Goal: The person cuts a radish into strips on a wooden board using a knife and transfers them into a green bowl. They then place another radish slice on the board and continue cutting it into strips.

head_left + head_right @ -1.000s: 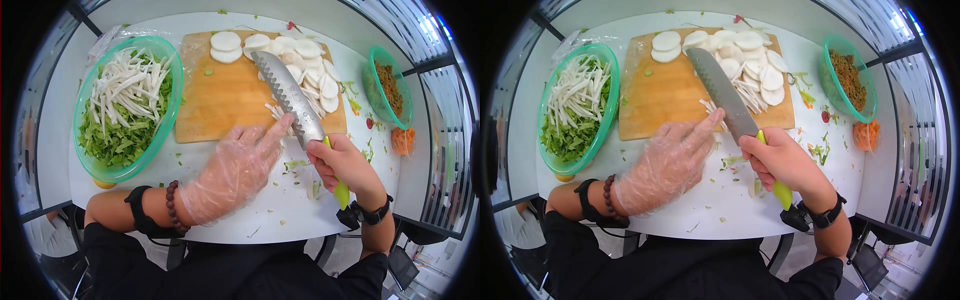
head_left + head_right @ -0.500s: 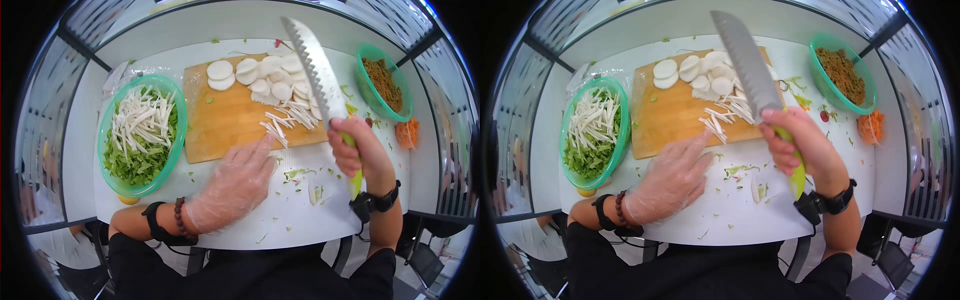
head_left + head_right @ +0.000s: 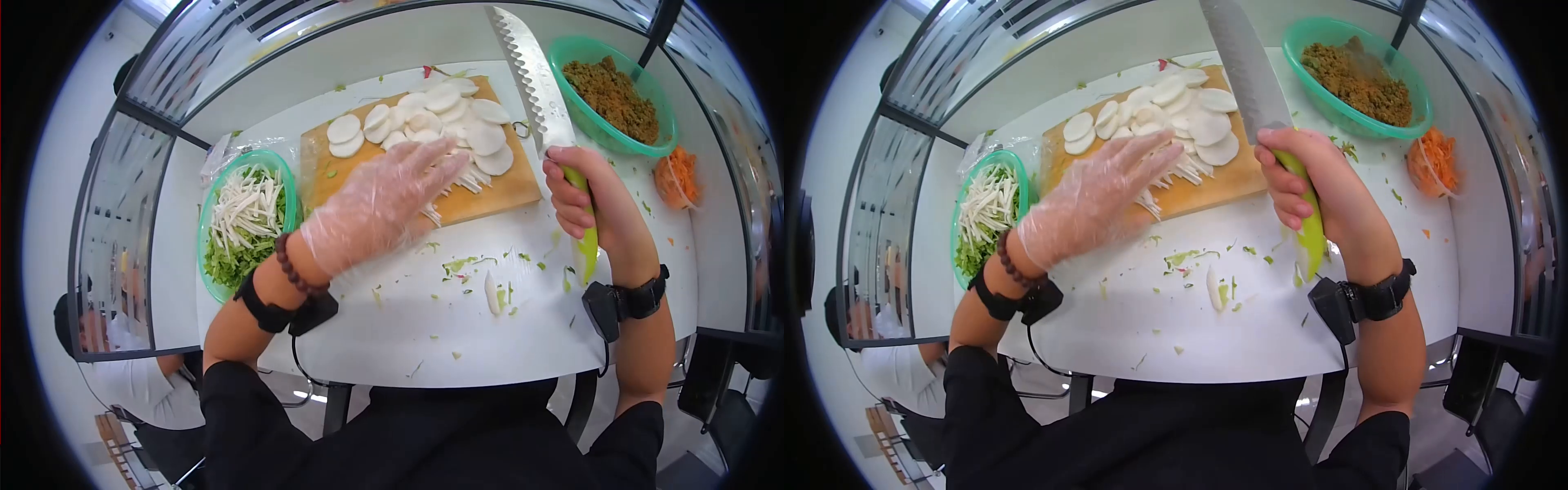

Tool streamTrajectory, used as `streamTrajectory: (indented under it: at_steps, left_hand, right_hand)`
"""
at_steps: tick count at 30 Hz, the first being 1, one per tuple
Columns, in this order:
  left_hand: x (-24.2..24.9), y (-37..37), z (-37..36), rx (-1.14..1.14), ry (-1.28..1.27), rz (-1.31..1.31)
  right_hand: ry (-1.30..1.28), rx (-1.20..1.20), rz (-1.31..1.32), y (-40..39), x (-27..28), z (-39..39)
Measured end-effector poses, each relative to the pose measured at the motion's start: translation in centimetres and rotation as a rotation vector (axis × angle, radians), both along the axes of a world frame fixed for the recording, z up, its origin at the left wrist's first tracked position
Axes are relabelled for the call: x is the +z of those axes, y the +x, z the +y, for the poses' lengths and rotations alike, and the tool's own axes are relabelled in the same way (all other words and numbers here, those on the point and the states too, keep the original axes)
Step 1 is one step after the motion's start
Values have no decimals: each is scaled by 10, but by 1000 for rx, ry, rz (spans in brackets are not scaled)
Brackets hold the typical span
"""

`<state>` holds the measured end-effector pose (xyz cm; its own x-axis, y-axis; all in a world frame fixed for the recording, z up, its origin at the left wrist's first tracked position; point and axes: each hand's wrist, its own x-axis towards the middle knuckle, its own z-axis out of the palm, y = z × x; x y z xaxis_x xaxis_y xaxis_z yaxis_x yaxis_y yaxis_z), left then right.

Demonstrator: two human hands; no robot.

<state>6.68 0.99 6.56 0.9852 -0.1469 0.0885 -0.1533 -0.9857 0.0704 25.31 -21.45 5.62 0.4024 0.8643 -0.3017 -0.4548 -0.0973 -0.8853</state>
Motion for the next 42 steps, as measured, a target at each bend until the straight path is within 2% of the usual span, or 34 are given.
streamTrajectory:
  at_steps: [2, 8, 11, 20, 26, 35, 41, 42]
  left_hand:
    - [2, 10, 8, -53, 60, -5]
    - [7, 34, 7, -157, -5, 265]
    - [4, 36, 8, -212, 54, 217]
    - [6, 31, -5, -104, 145, 249]
    - [9, 38, -3, -72, 53, 299]
    - [4, 34, 5, -86, -94, 227]
    - [-9, 35, 2, -15, 7, 187]
    - [-8, 34, 2, 3, -46, 178]
  right_hand:
    - [-2, -9, 25, 3, 0, -2]
    - [34, -23, 26, 6, -6, -1]
    - [53, -12, 10, 4, -5, -2]
    - [36, 20, -9, 1, -6, -1]
    - [11, -3, -4, 1, -7, 1]
    - [1, -12, -22, 1, -11, 2]
    - [12, -27, -16, 1, -11, 2]
    - [14, -29, -11, 1, -12, 2]
